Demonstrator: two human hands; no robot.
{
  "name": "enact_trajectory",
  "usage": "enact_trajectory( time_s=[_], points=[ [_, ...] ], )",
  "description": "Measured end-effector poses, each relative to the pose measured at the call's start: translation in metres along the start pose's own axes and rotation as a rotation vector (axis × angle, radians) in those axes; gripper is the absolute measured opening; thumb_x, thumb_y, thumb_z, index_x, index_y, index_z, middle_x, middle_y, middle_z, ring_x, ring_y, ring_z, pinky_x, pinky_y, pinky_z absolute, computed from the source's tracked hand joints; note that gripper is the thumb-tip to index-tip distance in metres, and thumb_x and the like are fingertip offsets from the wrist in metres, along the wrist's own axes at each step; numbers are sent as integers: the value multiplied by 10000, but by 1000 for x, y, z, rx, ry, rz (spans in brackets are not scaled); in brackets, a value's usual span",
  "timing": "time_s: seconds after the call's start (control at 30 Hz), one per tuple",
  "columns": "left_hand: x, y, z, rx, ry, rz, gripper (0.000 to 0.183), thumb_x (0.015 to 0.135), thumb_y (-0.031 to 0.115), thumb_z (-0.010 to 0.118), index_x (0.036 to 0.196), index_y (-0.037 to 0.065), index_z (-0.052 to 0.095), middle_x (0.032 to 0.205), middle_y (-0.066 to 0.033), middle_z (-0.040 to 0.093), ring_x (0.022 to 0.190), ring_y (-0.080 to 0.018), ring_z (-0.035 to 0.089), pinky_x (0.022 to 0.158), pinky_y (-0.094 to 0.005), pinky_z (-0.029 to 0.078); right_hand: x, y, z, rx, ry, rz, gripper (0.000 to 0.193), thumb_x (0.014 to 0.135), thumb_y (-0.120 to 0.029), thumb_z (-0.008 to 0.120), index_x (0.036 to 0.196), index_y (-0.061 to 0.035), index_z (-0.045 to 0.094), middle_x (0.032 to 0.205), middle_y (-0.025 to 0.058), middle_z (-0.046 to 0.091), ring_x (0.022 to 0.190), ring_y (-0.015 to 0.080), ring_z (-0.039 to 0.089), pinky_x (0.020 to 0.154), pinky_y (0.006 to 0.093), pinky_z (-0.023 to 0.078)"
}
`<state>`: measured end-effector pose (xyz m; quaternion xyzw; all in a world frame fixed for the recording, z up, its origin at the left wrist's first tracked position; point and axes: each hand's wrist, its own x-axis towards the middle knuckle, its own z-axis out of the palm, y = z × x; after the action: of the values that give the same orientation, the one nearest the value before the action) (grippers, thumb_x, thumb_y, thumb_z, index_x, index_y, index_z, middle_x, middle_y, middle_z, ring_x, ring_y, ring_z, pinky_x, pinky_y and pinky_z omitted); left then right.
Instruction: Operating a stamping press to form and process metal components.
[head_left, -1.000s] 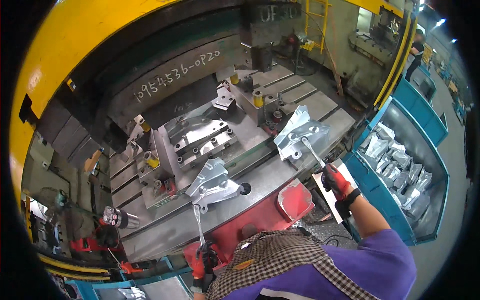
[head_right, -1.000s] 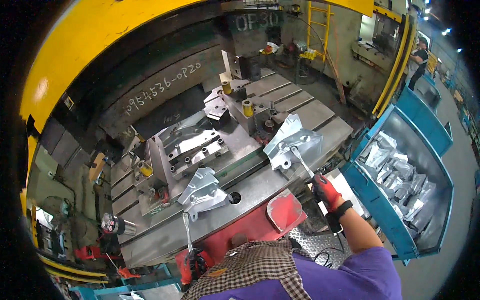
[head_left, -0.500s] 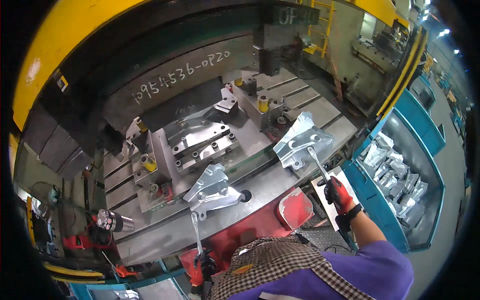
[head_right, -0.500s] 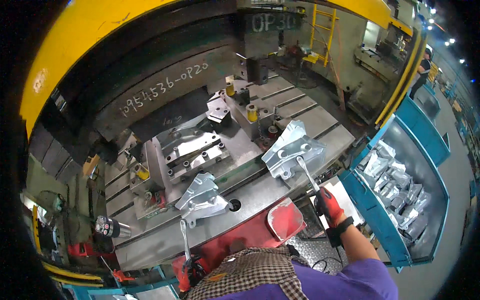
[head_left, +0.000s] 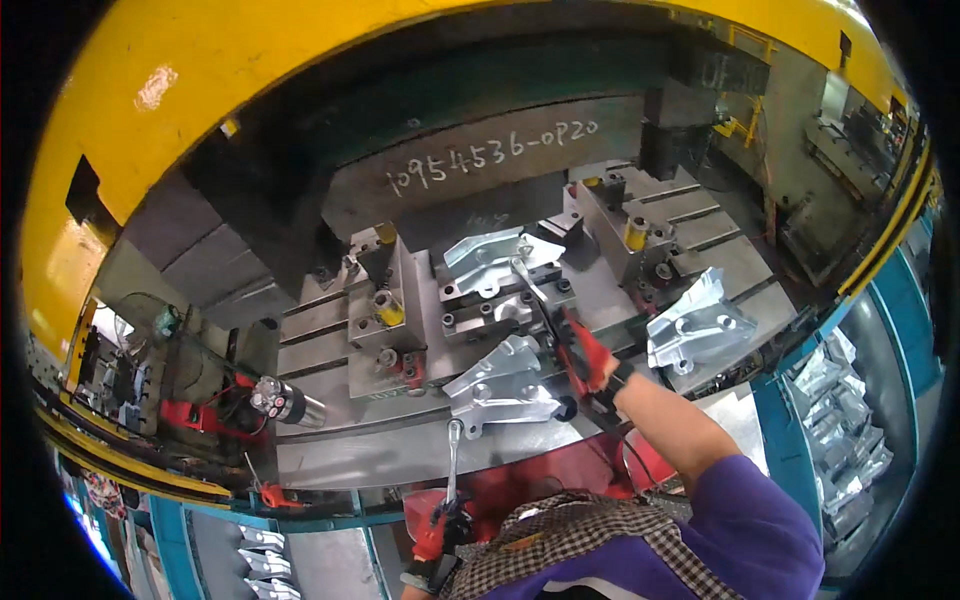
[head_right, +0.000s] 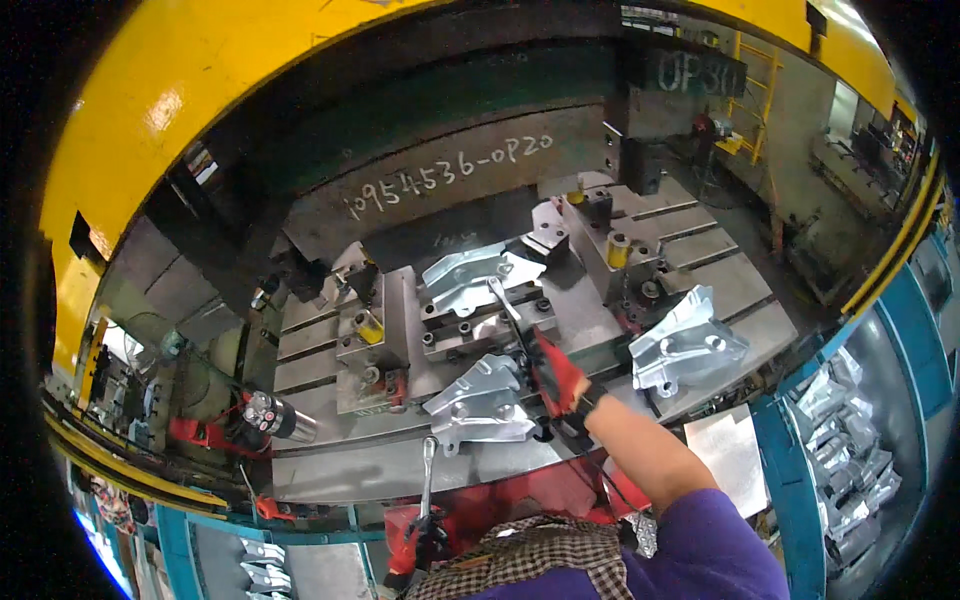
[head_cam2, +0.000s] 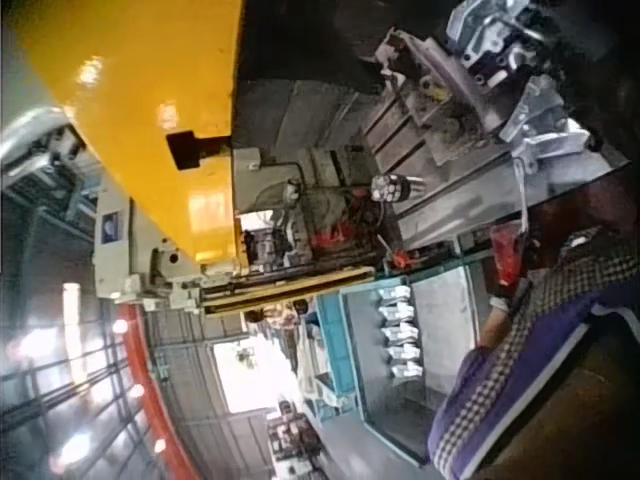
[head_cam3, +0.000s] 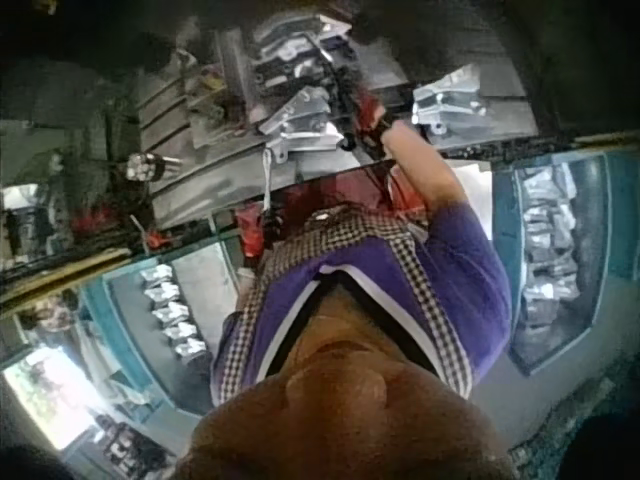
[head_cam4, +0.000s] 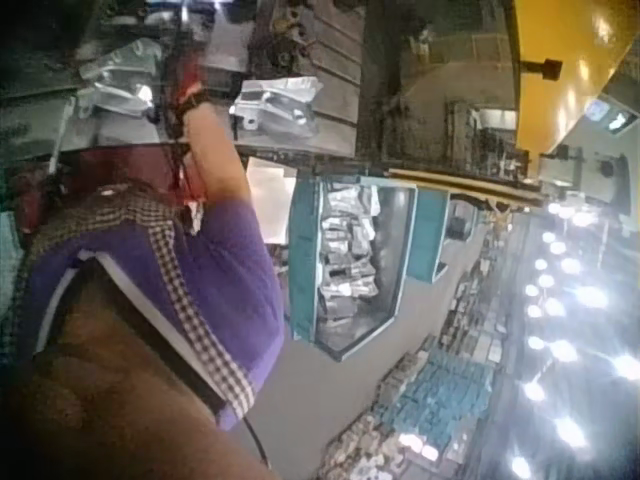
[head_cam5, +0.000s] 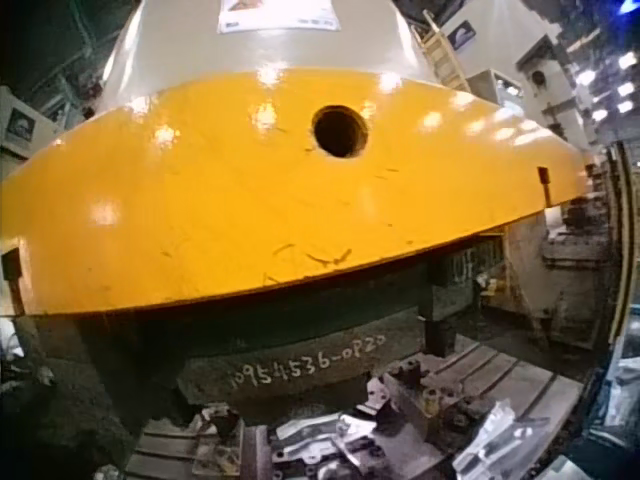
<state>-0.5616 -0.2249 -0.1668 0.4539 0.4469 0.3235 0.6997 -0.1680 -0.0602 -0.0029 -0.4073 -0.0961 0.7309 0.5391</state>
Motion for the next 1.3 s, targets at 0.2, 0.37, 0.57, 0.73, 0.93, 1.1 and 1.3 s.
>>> enact_trajectory(
  time_s=[0.2, 0.37, 0.57, 0.73, 0.93, 1.1, 1.3],
  points=[
    [-2, 41, 32, -21, -24, 8, 324, 964, 251, 406, 1159, 27, 537, 944, -85, 632, 787, -155, 616, 694, -275, 512, 105, -11, -26, -800, 62, -322, 477, 869, -530, 477, 1012, -84, 567, 905, 90, 635, 807, 208, 596, 734, 363, 465],
    [-3, 46, 28, 168, 46, -57, 377, 912, 227, 521, 1239, 42, 484, 947, -84, 609, 737, -146, 609, 654, -261, 508, 75, -23, -12, -1421, 254, -433, 627, 844, -543, 463, 1156, -1, 503, 1104, 257, 561, 1072, 406, 503, 881, 424, 411],
    [-38, 90, 29, 114, -257, -153, 436, 869, 257, 597, 1234, 46, 491, 989, -57, 604, 855, -162, 599, 735, -280, 484, -69, 4, -90, -982, -19, -102, 520, 842, -329, 625, 1253, -52, 468, 1028, 48, 609, 949, 94, 544, 726, 225, 451],
    [-95, 40, -16, 717, -242, -50, 538, 780, 320, 666, 1244, 93, 514, 1136, -128, 573, 1101, -285, 524, 960, -385, 386, -194, 46, -153, -1301, -333, 288, 442, 832, -316, 626, 1172, -50, 535, 1167, 112, 564, 1060, 201, 540, 921, 314, 404],
    [-66, 49, 1, 1323, -258, 309, 599, 690, 362, 657, 1235, 150, 523, 1274, -175, 484, 1214, -367, 403, 1019, -452, 315, -229, 114, -187, -2126, 94, -376, 534, 690, -413, 690, 1151, -169, 577, 1202, 153, 535, 1162, 310, 459, 982, 425, 369],
    [-48, 39, 1, 1280, -293, 183, 628, 684, 390, 629, 1250, 150, 502, 1282, -155, 490, 1194, -347, 443, 989, -423, 366, -196, 133, -223, -2020, 27, -126, 625, 638, -378, 719, 1198, -165, 544, 1297, 134, 471, 1223, 337, 408, 997, 456, 352],
    [-48, 35, -3, 1371, -387, -257, 618, 699, 421, 610, 1259, 183, 497, 1283, -135, 496, 1192, -335, 451, 1002, -421, 363, -191, 128, -214, -2063, -78, -424, 671, 616, -380, 723, 1207, -128, 530, 1311, 140, 461, 1243, 338, 393, 1021, 431, 340]
  ],
)
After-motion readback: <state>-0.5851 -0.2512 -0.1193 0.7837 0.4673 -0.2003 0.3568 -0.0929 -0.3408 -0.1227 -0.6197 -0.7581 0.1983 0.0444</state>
